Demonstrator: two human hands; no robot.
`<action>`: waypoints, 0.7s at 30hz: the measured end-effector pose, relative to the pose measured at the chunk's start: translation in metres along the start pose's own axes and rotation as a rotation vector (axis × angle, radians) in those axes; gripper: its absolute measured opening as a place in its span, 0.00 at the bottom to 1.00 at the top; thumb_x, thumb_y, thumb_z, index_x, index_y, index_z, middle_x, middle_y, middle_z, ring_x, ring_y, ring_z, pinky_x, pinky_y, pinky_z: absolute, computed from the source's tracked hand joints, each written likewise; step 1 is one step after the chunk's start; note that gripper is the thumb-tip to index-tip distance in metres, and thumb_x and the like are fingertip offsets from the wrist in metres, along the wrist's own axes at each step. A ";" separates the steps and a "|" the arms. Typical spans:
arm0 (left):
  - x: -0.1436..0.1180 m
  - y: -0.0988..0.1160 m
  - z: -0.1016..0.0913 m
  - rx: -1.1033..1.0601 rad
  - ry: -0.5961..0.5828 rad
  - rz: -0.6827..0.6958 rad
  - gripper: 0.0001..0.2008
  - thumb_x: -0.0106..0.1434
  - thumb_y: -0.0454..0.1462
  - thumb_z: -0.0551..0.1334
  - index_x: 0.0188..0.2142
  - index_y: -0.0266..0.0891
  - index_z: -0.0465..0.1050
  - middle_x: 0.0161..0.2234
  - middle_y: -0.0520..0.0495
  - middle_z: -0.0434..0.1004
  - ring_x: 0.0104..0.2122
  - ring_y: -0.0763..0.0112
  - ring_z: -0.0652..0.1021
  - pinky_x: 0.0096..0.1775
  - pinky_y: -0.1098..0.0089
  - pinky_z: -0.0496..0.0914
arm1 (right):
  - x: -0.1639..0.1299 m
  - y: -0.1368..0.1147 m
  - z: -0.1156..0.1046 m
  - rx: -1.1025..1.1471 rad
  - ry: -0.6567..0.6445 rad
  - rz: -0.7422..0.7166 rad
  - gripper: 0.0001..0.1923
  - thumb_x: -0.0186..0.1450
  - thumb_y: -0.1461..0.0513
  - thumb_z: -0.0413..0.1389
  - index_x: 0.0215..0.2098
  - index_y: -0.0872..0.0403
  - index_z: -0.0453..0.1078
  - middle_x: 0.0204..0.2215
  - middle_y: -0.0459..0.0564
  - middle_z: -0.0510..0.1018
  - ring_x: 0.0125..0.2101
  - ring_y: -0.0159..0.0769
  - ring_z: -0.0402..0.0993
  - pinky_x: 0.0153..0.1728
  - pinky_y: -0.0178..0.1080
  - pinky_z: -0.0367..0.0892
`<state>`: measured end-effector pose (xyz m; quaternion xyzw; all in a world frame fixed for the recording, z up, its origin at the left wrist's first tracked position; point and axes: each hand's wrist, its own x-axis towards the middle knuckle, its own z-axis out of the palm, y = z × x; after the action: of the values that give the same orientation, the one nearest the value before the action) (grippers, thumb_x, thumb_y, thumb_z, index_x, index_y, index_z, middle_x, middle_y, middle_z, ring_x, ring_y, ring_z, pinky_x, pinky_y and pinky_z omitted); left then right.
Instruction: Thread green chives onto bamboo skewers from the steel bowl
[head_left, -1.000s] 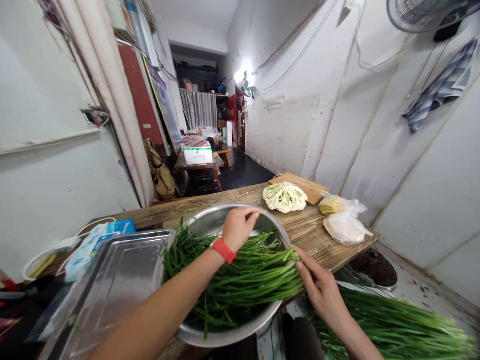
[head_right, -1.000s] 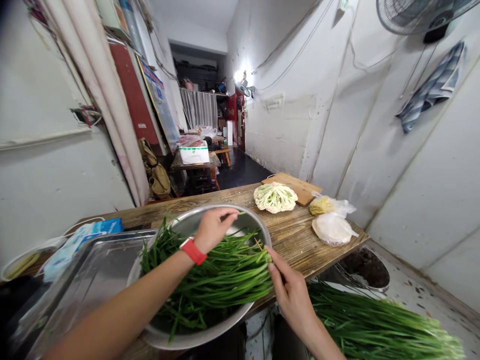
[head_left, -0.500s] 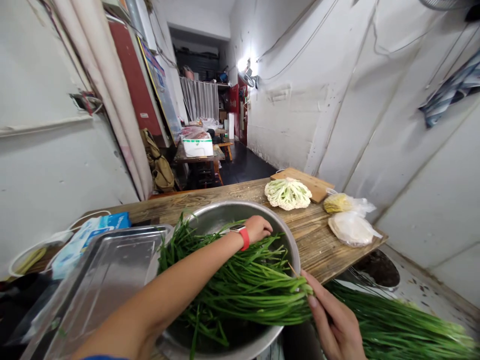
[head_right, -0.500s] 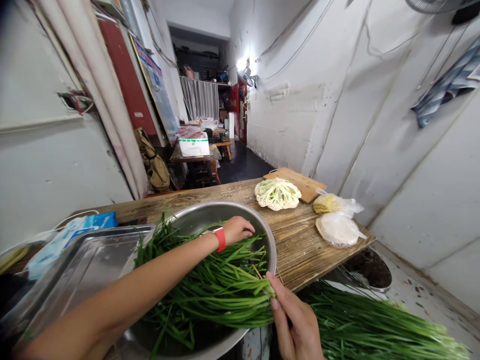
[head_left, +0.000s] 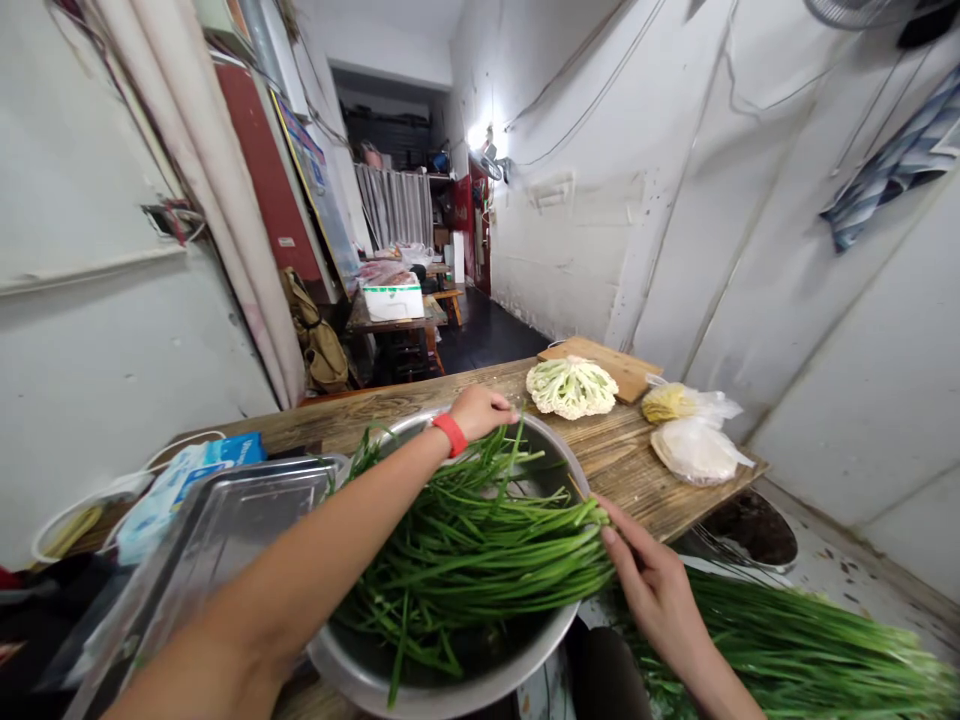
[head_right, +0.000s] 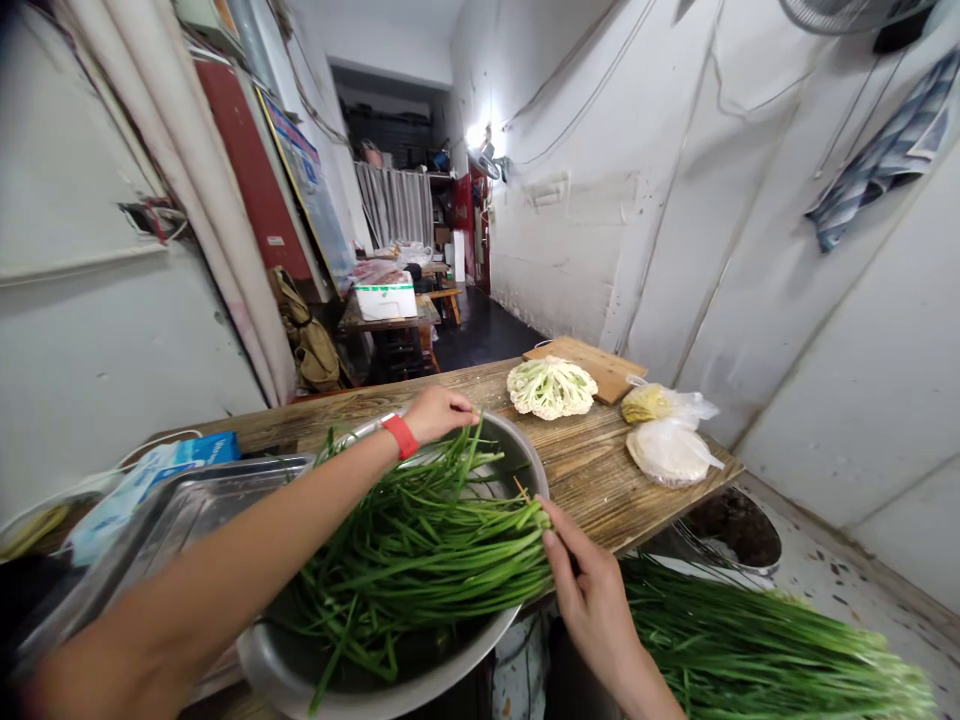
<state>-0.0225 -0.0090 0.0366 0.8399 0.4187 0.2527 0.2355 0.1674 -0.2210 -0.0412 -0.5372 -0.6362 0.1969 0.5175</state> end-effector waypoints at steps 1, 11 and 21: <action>-0.001 0.005 -0.012 -0.032 -0.039 0.003 0.10 0.47 0.40 0.63 0.26 0.35 0.76 0.23 0.49 0.75 0.25 0.73 0.71 0.29 0.74 0.61 | 0.003 -0.001 0.000 0.016 -0.007 0.008 0.19 0.63 0.59 0.47 0.52 0.53 0.64 0.50 0.49 0.67 0.51 0.37 0.63 0.53 0.41 0.58; 0.002 0.101 -0.092 -0.240 0.414 0.363 0.12 0.56 0.40 0.58 0.33 0.32 0.72 0.27 0.47 0.74 0.29 0.75 0.72 0.34 0.73 0.65 | 0.028 -0.007 0.000 0.080 -0.050 0.005 0.20 0.63 0.56 0.48 0.52 0.53 0.64 0.51 0.51 0.67 0.51 0.40 0.62 0.53 0.45 0.57; -0.063 0.066 0.019 -0.599 -0.260 -0.120 0.19 0.56 0.41 0.57 0.45 0.34 0.68 0.23 0.52 0.66 0.17 0.82 0.63 0.22 0.76 0.59 | 0.027 -0.004 0.002 0.084 -0.019 -0.041 0.21 0.63 0.57 0.47 0.53 0.52 0.62 0.50 0.51 0.68 0.51 0.40 0.63 0.53 0.45 0.56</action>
<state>-0.0053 -0.1003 0.0479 0.7324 0.3408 0.2412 0.5378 0.1674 -0.1974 -0.0267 -0.5000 -0.6429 0.2181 0.5377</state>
